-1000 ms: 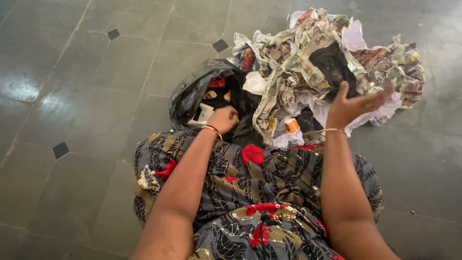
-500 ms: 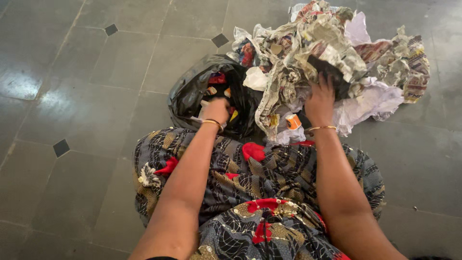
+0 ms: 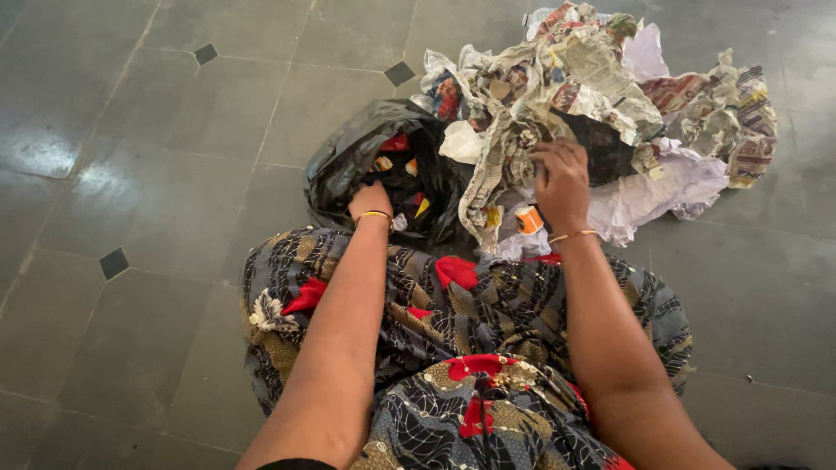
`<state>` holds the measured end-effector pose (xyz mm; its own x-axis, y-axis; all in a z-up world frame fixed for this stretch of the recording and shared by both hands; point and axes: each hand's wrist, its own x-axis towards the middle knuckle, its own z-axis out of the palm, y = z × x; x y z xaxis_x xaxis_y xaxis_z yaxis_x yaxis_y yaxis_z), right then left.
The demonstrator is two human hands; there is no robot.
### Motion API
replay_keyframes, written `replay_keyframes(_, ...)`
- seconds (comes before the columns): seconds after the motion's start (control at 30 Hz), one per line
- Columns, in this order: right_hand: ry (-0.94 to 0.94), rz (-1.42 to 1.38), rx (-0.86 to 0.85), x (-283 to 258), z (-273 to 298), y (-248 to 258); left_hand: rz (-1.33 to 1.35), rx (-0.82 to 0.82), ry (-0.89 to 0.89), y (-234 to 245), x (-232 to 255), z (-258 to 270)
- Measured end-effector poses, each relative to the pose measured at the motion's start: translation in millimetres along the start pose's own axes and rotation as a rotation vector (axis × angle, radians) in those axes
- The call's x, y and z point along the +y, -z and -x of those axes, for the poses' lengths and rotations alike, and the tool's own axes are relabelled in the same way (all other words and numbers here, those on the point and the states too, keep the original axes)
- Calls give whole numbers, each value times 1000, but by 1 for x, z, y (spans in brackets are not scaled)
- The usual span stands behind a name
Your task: The person sits on a tiled floor and sorts through a black trash bag, removing items such as paper, plastic, and packaging. They place the sorted items into a growing pile beside the bag, handling each piece individually.
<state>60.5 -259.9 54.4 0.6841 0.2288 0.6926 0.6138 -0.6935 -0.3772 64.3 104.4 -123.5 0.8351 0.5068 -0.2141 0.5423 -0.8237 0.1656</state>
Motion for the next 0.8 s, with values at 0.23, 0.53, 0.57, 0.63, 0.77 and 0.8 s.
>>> replay_keyframes(0.23,-66,-75,-78,6,3,-2,-78,26,-16,-29,-8,-15)
replay_keyframes(0.53,5,-103,-37,-12,-2,-1,505,449,-388,98,29,100)
replay_keyframes(0.57,20,-101,-53,-16,-3,-2,631,451,-434,110,31,112)
replay_keyframes(0.63,-237,-239,-266,-27,-1,-8,839,389,-473,121,31,131)
replay_keyframes(0.77,-297,-558,-517,-37,12,-30,1214,149,-502,104,30,139)
replay_keyframes(0.8,-352,-641,-558,-39,17,-39,1321,88,-523,95,31,135)
